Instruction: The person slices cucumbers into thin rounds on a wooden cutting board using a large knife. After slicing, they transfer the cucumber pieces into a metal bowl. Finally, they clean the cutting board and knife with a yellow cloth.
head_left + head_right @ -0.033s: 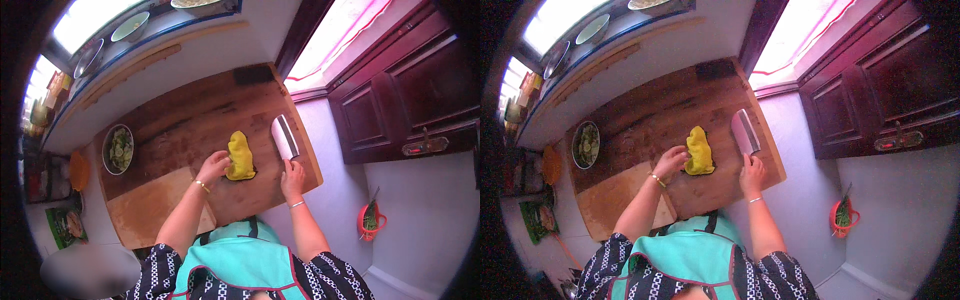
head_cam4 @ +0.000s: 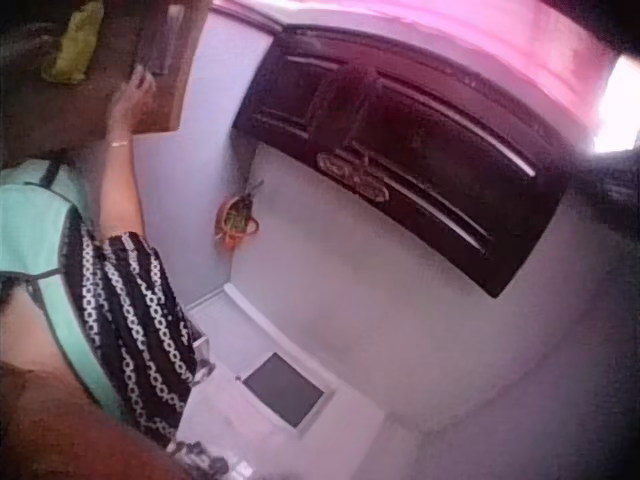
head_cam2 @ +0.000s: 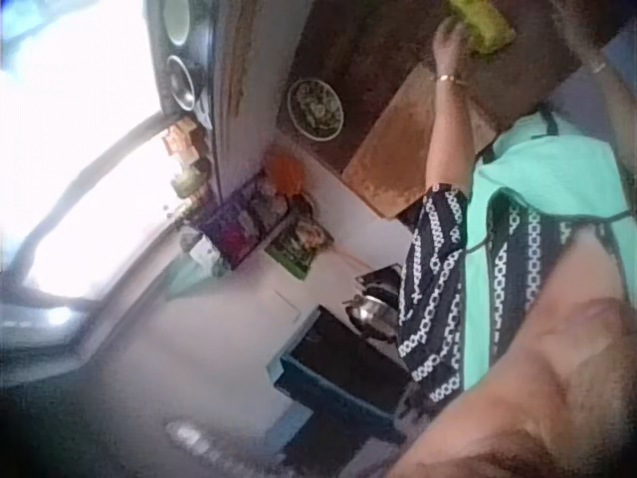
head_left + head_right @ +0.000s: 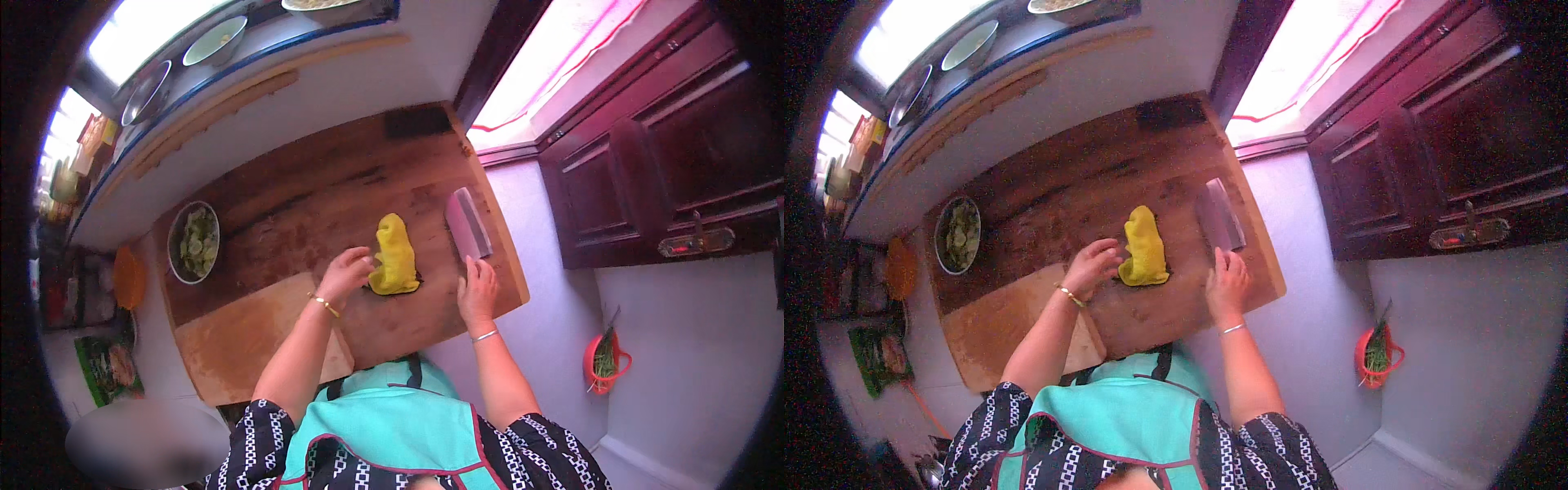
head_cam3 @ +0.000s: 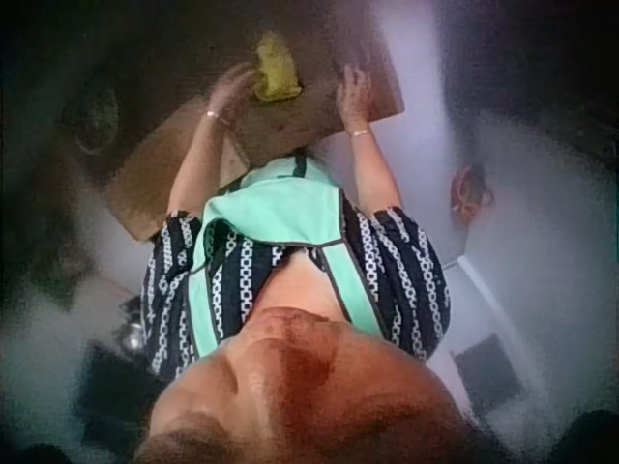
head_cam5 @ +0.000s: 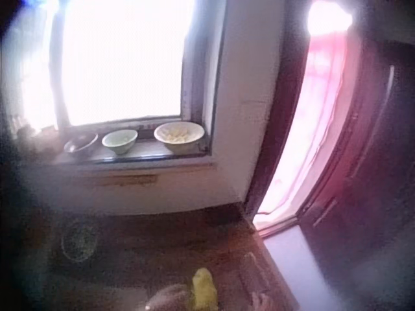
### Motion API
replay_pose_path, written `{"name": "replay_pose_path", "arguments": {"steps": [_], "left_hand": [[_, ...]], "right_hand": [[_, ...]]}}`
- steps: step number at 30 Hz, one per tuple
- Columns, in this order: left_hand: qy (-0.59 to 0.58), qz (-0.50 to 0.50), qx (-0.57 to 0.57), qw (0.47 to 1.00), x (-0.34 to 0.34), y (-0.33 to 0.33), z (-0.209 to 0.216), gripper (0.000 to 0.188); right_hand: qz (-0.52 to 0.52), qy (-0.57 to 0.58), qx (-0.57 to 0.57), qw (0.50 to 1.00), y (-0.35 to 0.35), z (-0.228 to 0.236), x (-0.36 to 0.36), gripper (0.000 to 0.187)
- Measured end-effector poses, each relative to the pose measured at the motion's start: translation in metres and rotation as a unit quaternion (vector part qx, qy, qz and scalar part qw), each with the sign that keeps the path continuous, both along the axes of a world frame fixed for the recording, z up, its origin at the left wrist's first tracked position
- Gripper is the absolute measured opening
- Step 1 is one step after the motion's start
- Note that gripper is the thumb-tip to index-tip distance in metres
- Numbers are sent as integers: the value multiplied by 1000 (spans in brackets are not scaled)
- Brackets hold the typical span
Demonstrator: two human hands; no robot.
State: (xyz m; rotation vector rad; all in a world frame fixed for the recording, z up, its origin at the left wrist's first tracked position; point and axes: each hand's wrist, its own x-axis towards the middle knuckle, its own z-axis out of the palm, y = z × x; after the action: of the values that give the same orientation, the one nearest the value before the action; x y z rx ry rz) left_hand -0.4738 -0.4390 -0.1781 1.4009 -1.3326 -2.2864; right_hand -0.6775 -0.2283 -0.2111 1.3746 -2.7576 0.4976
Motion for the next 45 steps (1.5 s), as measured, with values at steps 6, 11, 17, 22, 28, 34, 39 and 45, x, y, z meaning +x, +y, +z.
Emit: {"name": "replay_pose_path", "arguments": {"steps": [6, 11, 17, 22, 28, 34, 39, 45], "left_hand": [[162, 385, 90, 904, 116, -63, -5, 44], [183, 590, 91, 782, 232, -119, -32, 33], [214, 621, 103, 747, 268, -140, -49, 29], [159, 570, 117, 798, 278, -149, -58, 34], [44, 500, 87, 861, 305, -166, -29, 35], [47, 500, 20, 864, 313, -168, 8, 28], [19, 519, -17, 854, 357, -179, 4, 34], [34, 533, -60, 843, 392, -194, 9, 27]], "right_hand": [[134, -66, -50, 988, -95, 7, 80, 57], [113, -36, -10, 993, -170, -37, 114, 66], [183, -14, -115, 976, -298, -50, 102, 68], [241, 0, -111, 964, -392, -75, 114, 64], [222, 15, -92, 971, -460, -88, 202, 52], [314, -249, -155, 903, -518, -111, 281, 46], [439, -261, -57, 858, -537, -48, 351, 43], [563, -183, -123, 796, -483, -81, 405, 29]]}}
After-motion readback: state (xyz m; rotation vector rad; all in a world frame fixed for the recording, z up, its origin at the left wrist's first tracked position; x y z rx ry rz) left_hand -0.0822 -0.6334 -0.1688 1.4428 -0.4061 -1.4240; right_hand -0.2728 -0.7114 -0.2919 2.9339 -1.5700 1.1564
